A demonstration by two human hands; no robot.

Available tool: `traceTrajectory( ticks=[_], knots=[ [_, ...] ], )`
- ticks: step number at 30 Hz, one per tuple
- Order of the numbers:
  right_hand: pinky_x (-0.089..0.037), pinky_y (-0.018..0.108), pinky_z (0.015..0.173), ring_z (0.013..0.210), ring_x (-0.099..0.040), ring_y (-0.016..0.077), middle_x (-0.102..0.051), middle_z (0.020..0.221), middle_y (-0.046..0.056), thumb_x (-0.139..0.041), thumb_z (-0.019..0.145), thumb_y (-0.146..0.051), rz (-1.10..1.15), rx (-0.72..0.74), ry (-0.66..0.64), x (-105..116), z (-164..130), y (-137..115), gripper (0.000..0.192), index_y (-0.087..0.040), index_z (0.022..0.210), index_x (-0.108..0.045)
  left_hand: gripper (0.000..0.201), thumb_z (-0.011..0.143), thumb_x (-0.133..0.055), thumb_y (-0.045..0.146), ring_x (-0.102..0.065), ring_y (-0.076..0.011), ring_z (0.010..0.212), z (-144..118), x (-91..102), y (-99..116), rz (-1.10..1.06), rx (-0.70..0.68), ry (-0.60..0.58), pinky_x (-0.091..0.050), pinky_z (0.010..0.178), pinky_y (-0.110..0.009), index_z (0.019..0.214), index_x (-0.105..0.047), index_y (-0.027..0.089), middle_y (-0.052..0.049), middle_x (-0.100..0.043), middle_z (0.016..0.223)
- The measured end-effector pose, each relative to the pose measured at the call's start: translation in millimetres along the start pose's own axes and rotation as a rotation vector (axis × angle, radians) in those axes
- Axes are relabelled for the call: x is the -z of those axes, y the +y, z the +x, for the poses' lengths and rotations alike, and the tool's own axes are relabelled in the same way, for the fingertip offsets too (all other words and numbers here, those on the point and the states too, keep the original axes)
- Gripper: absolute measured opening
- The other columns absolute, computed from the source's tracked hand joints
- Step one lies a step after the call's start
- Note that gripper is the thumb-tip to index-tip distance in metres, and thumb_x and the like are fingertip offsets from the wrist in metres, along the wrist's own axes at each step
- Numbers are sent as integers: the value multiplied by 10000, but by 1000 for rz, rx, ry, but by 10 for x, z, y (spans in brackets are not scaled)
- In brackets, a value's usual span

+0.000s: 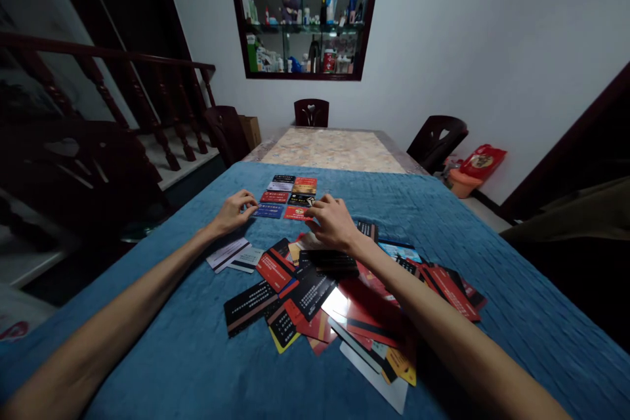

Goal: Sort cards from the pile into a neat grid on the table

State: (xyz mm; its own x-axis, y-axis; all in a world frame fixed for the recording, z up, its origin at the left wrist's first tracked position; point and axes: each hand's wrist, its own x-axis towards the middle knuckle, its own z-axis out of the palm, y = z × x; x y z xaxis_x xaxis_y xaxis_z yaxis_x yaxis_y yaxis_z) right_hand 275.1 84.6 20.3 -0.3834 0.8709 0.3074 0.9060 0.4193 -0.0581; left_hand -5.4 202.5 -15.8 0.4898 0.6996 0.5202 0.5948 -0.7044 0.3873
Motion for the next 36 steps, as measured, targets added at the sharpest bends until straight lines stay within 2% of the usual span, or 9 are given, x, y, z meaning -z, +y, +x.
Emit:
traceTrajectory(
  ticks=[5,11,25,30,33,36],
  knots=[
    [-327,365,825,1034,-515,242,-710,1011,86,-538,927,-300,25,31,62,81,-310,94,218,-222,1034,-711,159,853,-534,240,-579,-163,782,-38,17,236,2,-41,16,-495,780,-308,781,-651,159,-51,-603,887],
    [-346,368,819,1023,-522,246,-712,997,81,-518,927,-292,61,55,95,146,-582,155,221,-245,1032,-707,124,866,-550,188,-589,-169,845,-117,-71,623,-51,-128,-14,-493,822,-308,789,-645,168,-49,-607,898],
    [-338,367,832,1001,-529,238,-708,958,83,-530,934,-283,69,90,64,108,-974,197,202,-234,1006,-712,152,899,-499,155,-582,-186,898,-364,-450,1665,-247,-413,-214,-505,802,-317,851,-642,169,-89,-603,948],
    [-353,381,823,980,-525,240,-706,948,88,-512,930,-254,80,80,64,100,-1095,253,215,-229,1001,-714,96,888,-562,207,-564,-226,980,-477,-527,1991,-244,-610,-287,-452,925,-383,943,-636,180,-108,-648,1018],
    [-370,396,824,983,-526,243,-702,935,93,-512,926,-253,115,96,63,117,-1188,280,211,-220,991,-710,207,844,-640,286,-542,-252,1018,-546,-568,2115,-180,-665,-357,-435,925,-406,1010,-622,165,-117,-649,1092],
    [-395,407,820,966,-526,242,-694,936,101,-500,931,-259,165,152,46,182,-1292,271,213,-201,982,-699,357,844,-642,420,-514,-281,1095,-603,-598,2171,-91,-686,-425,-412,943,-429,1079,-602,154,-129,-621,1198]
  ],
)
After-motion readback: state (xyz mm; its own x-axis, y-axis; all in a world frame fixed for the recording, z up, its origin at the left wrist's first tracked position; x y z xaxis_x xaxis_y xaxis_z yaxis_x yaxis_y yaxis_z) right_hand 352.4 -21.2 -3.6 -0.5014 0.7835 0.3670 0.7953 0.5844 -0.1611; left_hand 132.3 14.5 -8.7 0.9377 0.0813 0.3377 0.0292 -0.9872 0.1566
